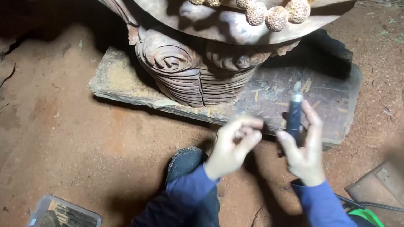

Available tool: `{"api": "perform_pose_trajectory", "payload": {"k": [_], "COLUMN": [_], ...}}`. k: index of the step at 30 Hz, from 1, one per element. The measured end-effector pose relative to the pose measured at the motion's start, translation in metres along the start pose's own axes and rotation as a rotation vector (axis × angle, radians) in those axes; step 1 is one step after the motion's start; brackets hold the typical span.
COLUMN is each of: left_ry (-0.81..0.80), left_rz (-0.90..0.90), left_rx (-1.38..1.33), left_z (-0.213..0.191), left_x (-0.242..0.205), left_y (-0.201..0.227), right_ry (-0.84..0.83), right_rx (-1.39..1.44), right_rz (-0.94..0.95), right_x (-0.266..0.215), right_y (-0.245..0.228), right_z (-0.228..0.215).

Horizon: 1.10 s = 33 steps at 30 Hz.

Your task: Using a handheld rotary tool to carve intricate details and textures into a large wooden statue.

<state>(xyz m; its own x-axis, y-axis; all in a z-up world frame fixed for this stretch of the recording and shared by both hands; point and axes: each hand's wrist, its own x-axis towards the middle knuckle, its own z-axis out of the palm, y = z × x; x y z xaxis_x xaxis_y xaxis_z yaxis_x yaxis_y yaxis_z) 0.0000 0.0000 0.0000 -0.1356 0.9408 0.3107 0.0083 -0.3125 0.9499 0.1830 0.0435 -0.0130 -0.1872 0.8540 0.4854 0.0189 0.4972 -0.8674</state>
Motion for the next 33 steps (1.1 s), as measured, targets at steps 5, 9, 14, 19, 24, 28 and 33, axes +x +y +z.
{"api": "perform_pose_trajectory", "payload": {"k": [5,9,14,19,24,28,33], "left_ry": [-0.130,-0.165,-0.140,-0.106,-0.087,-0.076,-0.033], "left_rz": [0.155,0.238,0.277,0.304,0.292,0.290,0.279], "left_rx": [0.002,-0.016,0.020,0.054,0.069,0.070,0.057], "left_z": [-0.004,-0.010,-0.009,-0.006,-0.006,-0.004,-0.003], "left_x": [0.048,0.066,0.080,0.086,0.087,0.090,0.089], "left_y": [0.002,-0.003,0.004,-0.002,0.006,0.005,0.010], "right_ry": [-0.052,-0.142,-0.106,-0.100,-0.068,-0.060,-0.067], "right_rx": [0.053,0.130,0.126,0.098,0.000,0.012,0.000], "right_rz": [-0.133,-0.161,-0.167,-0.209,-0.220,-0.234,-0.212], "right_x": [0.012,0.020,0.034,0.045,0.048,0.053,0.056], "right_y": [0.011,0.015,0.014,0.001,0.007,0.007,0.001], "right_z": [0.031,0.035,0.034,0.026,0.024,0.027,0.025]}}
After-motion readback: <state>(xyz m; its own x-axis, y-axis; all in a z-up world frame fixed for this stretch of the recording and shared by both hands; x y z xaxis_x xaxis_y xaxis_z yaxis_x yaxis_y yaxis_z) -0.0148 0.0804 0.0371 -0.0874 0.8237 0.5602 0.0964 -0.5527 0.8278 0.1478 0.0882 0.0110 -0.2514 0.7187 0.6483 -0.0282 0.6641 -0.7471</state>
